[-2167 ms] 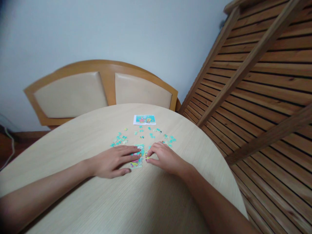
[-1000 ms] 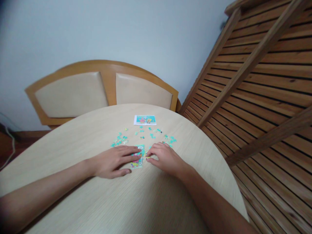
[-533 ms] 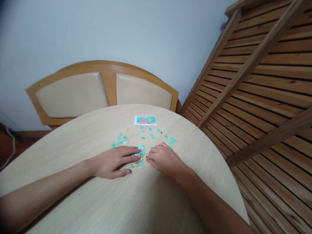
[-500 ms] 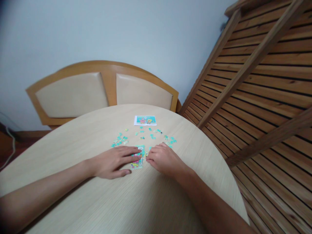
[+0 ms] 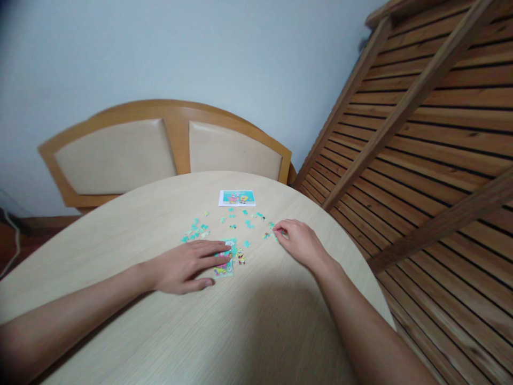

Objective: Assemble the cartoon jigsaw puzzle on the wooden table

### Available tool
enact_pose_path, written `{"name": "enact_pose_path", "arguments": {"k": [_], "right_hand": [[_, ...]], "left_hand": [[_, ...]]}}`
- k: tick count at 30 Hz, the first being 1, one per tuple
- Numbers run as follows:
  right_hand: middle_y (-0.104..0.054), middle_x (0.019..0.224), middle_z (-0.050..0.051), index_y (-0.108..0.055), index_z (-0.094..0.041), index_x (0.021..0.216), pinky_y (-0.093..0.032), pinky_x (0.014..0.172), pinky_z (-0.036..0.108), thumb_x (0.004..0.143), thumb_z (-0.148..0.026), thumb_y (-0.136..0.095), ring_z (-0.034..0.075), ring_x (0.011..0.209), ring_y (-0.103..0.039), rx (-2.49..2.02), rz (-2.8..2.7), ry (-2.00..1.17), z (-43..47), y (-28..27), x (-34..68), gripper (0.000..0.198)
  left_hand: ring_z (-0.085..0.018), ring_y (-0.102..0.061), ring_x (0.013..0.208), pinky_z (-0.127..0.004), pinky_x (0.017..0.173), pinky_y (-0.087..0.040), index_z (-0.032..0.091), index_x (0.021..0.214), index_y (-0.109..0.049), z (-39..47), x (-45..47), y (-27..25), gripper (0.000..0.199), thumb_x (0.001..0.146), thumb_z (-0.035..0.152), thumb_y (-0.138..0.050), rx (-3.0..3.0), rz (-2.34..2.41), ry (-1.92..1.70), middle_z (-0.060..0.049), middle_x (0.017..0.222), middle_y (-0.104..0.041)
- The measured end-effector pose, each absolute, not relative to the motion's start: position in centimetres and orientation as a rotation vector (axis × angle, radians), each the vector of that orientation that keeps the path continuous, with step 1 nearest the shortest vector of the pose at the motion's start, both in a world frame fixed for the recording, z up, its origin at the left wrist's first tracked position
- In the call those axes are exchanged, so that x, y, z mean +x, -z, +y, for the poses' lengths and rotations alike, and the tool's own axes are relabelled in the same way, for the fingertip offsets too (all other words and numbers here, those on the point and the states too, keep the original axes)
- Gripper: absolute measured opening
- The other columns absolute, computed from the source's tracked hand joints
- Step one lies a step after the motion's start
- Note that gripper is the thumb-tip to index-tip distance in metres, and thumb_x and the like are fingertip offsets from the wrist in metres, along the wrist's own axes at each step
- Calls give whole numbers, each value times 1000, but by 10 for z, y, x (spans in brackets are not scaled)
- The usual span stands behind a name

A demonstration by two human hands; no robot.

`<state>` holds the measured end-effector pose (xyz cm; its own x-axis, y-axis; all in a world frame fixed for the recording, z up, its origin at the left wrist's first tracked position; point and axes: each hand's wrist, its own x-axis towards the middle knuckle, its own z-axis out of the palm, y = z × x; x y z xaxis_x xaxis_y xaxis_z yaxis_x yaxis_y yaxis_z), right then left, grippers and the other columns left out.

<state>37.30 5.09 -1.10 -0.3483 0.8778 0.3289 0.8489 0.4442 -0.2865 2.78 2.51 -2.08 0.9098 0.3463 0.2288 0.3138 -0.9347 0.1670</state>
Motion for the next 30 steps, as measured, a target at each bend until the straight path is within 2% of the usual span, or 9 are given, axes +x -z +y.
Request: {"name": "enact_pose_path", "arguments": {"k": [7,18,23,26,30], "right_hand": [[-77,98,7,-74,-21,95,-52,87,39,94,-25,-55,26,95,-69,-1480,-2268,-99,58,22,378,19],[-73,109,10,-75,-19,106,-49,94,44,95,-27,-60,27,104,-62,-1369,-2360,-83,55,30,364,20],[-73,93,7,-73,-20,86,-48,90,41,90,-26,-68,26,96,-62,-1327,-2371,-108,52,25,359,9],[-72,88,6,-68,-21,75,-48,87,40,87,-29,-73,25,93,-62,-1267,-2384,-168,48,21,355,16],[-72,94,6,-67,-22,72,-48,87,38,88,-31,-72,24,96,-62,-1168,-2421,-291,41,17,349,20]], "left_hand": [[-33,-50,138,-49,114,-42,19,142,-51,25,27,21,51,100,46,-52,2940,523,-385,-16,151,-49],[-33,-50,138,-49,114,-42,19,143,-51,25,27,22,51,100,46,-51,2951,524,-372,-16,152,-48],[-32,-50,138,-49,114,-42,18,142,-51,25,27,22,50,100,46,-51,2952,524,-364,-16,152,-48],[-32,-50,138,-49,114,-43,19,143,-51,25,27,22,50,100,46,-52,2947,521,-377,-16,152,-48],[-33,-50,138,-48,114,-43,20,143,-51,25,28,22,50,99,45,-53,2943,517,-388,-15,152,-49]]}}
